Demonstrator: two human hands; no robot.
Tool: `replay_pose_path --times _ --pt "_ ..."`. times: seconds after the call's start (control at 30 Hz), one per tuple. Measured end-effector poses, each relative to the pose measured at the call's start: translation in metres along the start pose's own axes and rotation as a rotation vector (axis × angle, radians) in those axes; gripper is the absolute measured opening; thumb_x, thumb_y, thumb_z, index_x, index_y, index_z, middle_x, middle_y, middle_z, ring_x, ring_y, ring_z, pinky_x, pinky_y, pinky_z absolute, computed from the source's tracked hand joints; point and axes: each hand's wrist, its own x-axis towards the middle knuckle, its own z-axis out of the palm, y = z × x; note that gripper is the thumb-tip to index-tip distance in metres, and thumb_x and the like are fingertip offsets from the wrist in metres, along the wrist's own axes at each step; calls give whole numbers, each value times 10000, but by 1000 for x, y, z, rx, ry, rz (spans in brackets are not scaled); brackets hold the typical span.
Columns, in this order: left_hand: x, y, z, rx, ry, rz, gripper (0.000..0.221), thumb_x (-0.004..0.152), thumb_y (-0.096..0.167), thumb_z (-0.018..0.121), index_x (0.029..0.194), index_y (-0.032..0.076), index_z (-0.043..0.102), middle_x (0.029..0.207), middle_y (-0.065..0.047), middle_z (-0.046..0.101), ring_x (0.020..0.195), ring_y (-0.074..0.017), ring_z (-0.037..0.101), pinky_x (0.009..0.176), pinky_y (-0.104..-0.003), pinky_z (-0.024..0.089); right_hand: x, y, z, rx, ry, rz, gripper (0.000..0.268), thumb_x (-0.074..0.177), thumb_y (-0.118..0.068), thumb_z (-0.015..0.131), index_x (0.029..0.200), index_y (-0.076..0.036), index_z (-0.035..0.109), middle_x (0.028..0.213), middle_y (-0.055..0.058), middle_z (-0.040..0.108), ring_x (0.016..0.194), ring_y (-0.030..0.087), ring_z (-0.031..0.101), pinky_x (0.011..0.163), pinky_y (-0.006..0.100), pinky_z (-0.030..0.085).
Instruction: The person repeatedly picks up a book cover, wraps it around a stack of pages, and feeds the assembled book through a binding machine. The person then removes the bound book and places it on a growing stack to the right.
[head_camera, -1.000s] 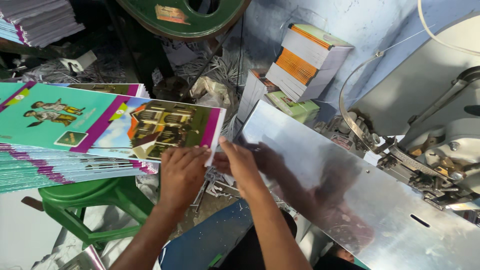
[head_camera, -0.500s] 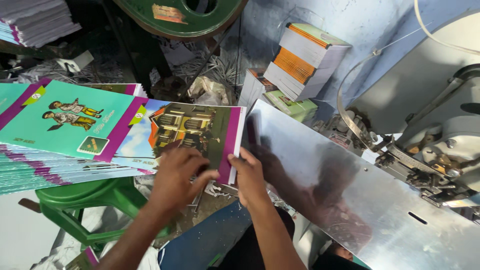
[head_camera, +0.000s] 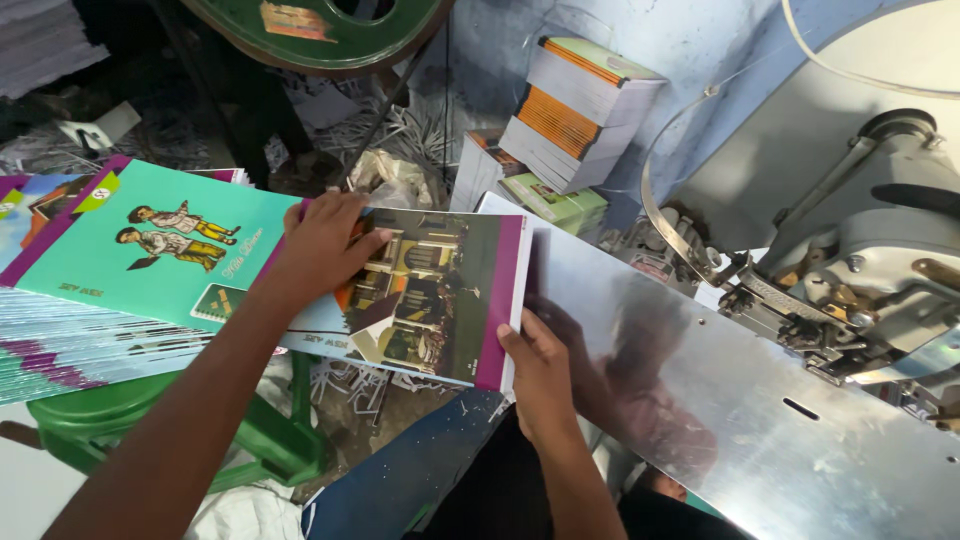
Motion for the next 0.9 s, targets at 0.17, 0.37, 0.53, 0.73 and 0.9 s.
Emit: replay_pose_path --times 0.17,0.37,0.53,0.73,0.9 --pt "16 9 11 -35 -106 -150 577 908 587 662 1234 113 706 1161 -122 613 1215 -325 537 1124 -575 243 -10 -12 -6 2 -22 19 412 995 -95 580 1379 51 609 1212 88 712 1069 132 659 946 285 517" --pt "20 11 5 -127 -89 -158 508 858 563 729 1113 124 745 1076 -107 637 1113 -326 596 1057 -517 351 -12 -10 -9 -34 -19 4 408 990 -101 594 1366 55 618 1205 100 725 1064 134 666 949 282 520" --pt "18 9 3 -215 -19 -126 481 813 518 819 1080 127 735 1072 -90 666 1043 -320 626 968 -483 438 -12 -7 -9 -65 33 46 412 977 -97 606 1364 41 624 1180 106 734 1032 135 674 925 282 528" --pt "16 17 2 -214 110 -60 441 814 434 858 994 77 672 994 -85 665 1015 -319 626 1112 -543 303 -18 -6 -7 -50 67 96 591 921 -94 614 1488 -105 449 1087 136 754 969 147 703 865 281 554" --pt "14 27 -10 -287 135 -95 445 801 406 877 988 76 645 997 -74 638 1043 -309 582 1110 -512 311 -21 4 -12 -116 29 34 538 881 -72 690 1404 -9 579 1072 75 739 909 133 663 798 277 536"
